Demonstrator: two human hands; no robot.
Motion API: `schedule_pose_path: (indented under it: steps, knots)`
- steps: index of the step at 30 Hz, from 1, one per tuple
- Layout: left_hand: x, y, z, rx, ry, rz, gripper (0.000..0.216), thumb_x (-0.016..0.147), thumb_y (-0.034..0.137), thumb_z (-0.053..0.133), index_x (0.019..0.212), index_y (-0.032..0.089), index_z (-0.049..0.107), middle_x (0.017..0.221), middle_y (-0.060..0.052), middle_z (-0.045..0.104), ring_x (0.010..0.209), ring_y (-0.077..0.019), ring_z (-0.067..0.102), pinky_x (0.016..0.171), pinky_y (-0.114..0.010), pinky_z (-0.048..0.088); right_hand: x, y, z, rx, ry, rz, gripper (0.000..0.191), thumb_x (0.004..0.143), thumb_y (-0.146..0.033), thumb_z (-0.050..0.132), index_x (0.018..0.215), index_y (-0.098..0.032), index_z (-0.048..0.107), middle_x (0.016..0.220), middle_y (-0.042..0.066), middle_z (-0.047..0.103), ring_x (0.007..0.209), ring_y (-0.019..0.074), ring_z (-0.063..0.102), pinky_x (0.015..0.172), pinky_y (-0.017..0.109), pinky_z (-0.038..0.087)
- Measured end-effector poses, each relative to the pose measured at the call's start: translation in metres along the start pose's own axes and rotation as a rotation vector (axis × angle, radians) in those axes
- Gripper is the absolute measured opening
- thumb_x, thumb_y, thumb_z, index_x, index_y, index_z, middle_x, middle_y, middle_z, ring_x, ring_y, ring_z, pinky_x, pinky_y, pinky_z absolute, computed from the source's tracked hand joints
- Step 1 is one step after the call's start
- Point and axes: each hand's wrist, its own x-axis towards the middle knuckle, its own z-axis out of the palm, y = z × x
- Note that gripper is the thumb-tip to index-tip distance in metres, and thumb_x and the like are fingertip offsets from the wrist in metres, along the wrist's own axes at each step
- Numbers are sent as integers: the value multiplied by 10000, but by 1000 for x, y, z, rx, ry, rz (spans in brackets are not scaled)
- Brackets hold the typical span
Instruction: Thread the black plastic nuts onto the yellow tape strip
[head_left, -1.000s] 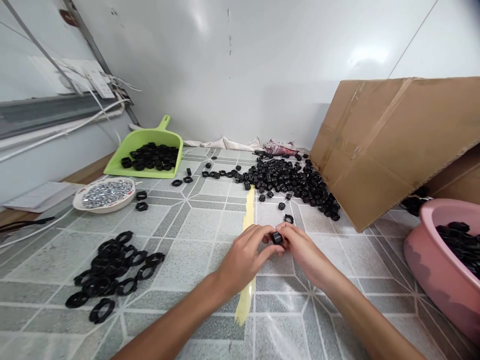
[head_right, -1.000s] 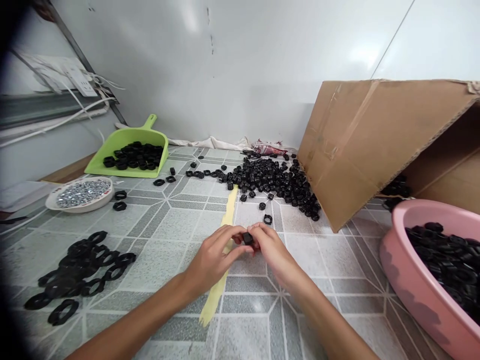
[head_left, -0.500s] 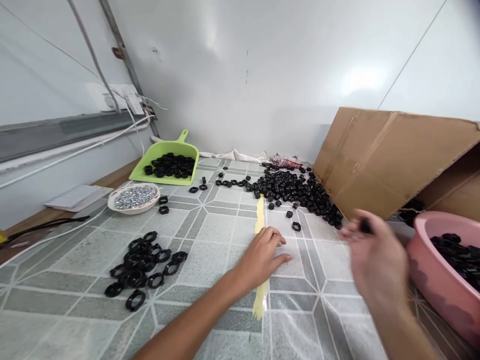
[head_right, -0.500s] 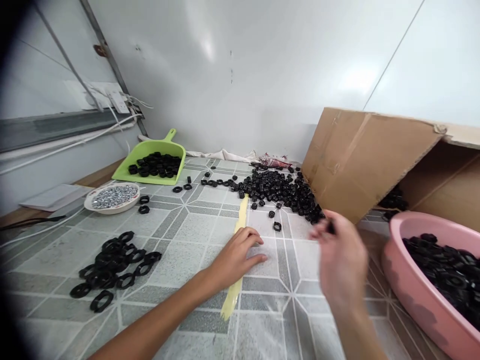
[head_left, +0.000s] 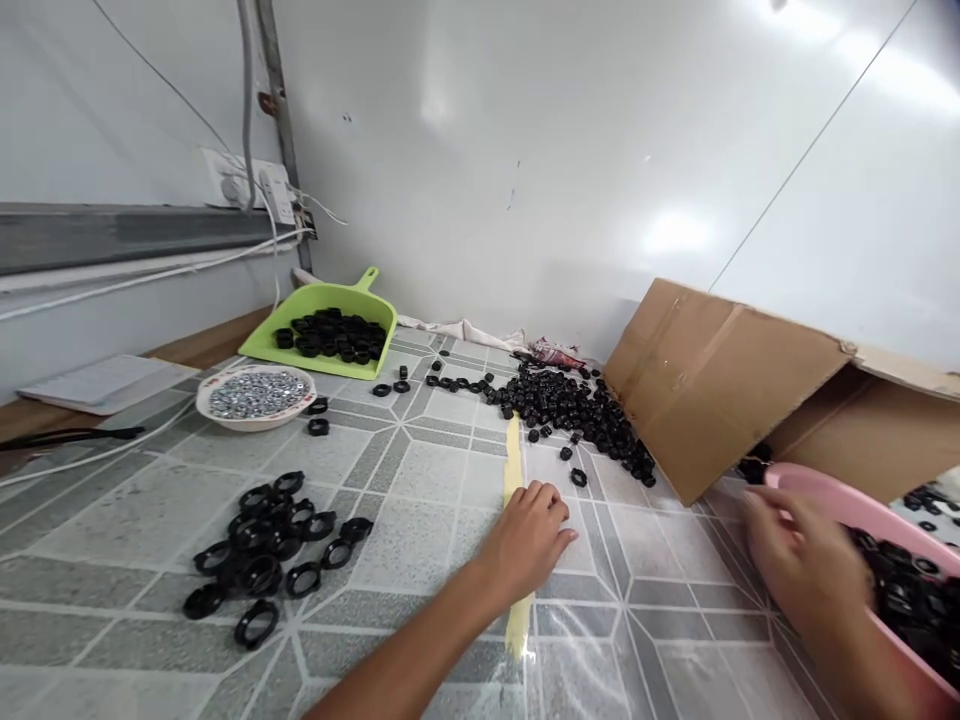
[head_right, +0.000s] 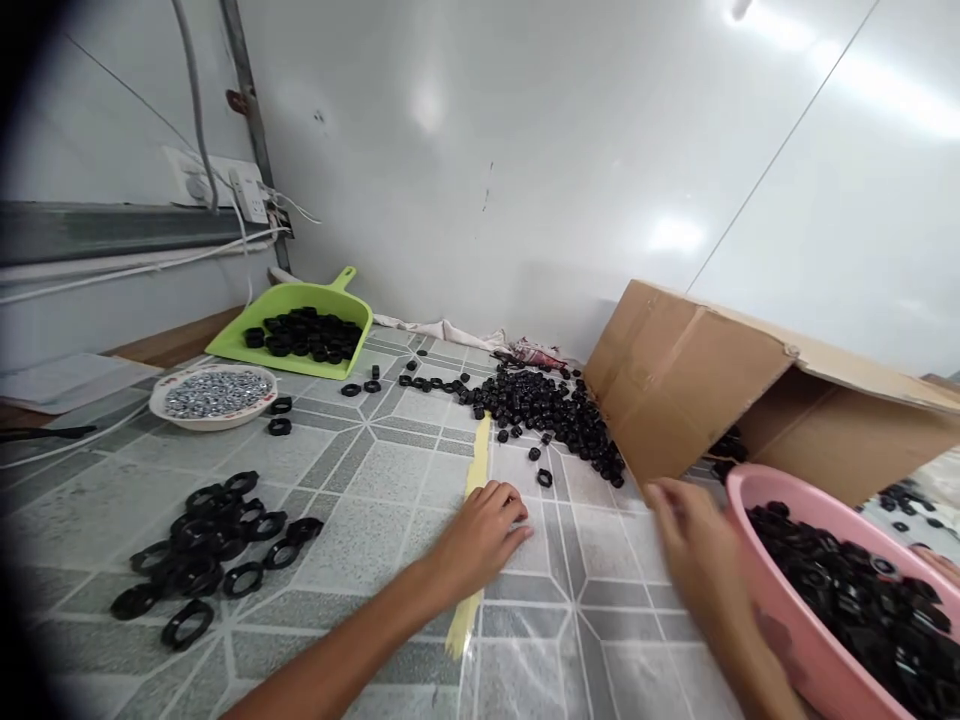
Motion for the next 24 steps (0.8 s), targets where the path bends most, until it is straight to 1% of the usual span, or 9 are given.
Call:
schedule_pose_path:
  steps: [2,4,8,12,14,17,20,22,24]
  knots:
    - [0,-3,1,-57,21,-19,160,975,301,540,997,181,644,1035,-64,613,1030,-234,543,896,-379,445,-4,-18,55,148,-298,-5,376,859,-519,510,1019,-210,654,982,111,674,885,281,638,808,419,493]
    - [1,-7,4,-113,41,-46,167,985,281,513,990,189,652,1016,-59,621,1027,-227,545,908,-369,442,-7,-36,107,204,-474,-3,430,819,-526,559,1088,-202,645,908,86,661,828,261,640,802,400,496]
    - [5,-14,7,-244,113,-127,186,985,208,461,1065,199,629,1045,-69,639,1040,-230,550,931,-372,441,-7,-65,165,270,-499,-56,344,748,-443,618,983,-199,678,839,65,617,834,262,611,842,412,470]
    - [10,-20,3,-462,236,-239,357,915,183,551,1268,234,530,1162,-85,625,1082,-245,556,908,-367,465,-11,-93,166,708,-670,161,388,769,-508,655,991,-191,628,846,62,655,786,237,623,703,342,485]
    - [12,-24,-1,-517,275,-272,319,901,190,564,1216,242,562,1109,-77,636,1005,-237,584,857,-354,483,-16,-107,161,866,-747,255,395,783,-558,670,917,-190,615,785,39,646,716,204,602,627,294,455]
    - [14,-29,-6,-513,291,-310,192,921,222,536,1090,232,626,977,-55,648,869,-212,606,788,-327,488,-21,-114,161,863,-791,231,448,822,-628,614,764,-184,599,671,13,585,616,166,527,576,275,406]
    - [14,-32,-8,-483,300,-361,251,932,330,549,1148,239,639,1002,-57,641,869,-211,619,793,-317,489,-16,-97,169,643,-616,109,482,887,-645,492,815,-188,627,715,38,593,669,198,533,644,318,430]
    - [14,-32,-9,-475,293,-380,313,940,393,537,1198,245,634,1077,-69,627,888,-208,630,816,-311,490,-10,-80,177,416,-409,-10,454,895,-608,485,964,-196,663,858,73,614,807,240,560,784,377,447]
    - [14,-33,-9,-476,254,-376,330,950,408,513,1206,243,639,1129,-77,627,898,-205,641,830,-304,487,-4,-64,184,256,-330,-100,443,889,-554,497,1109,-208,665,958,96,603,926,276,554,892,433,424]
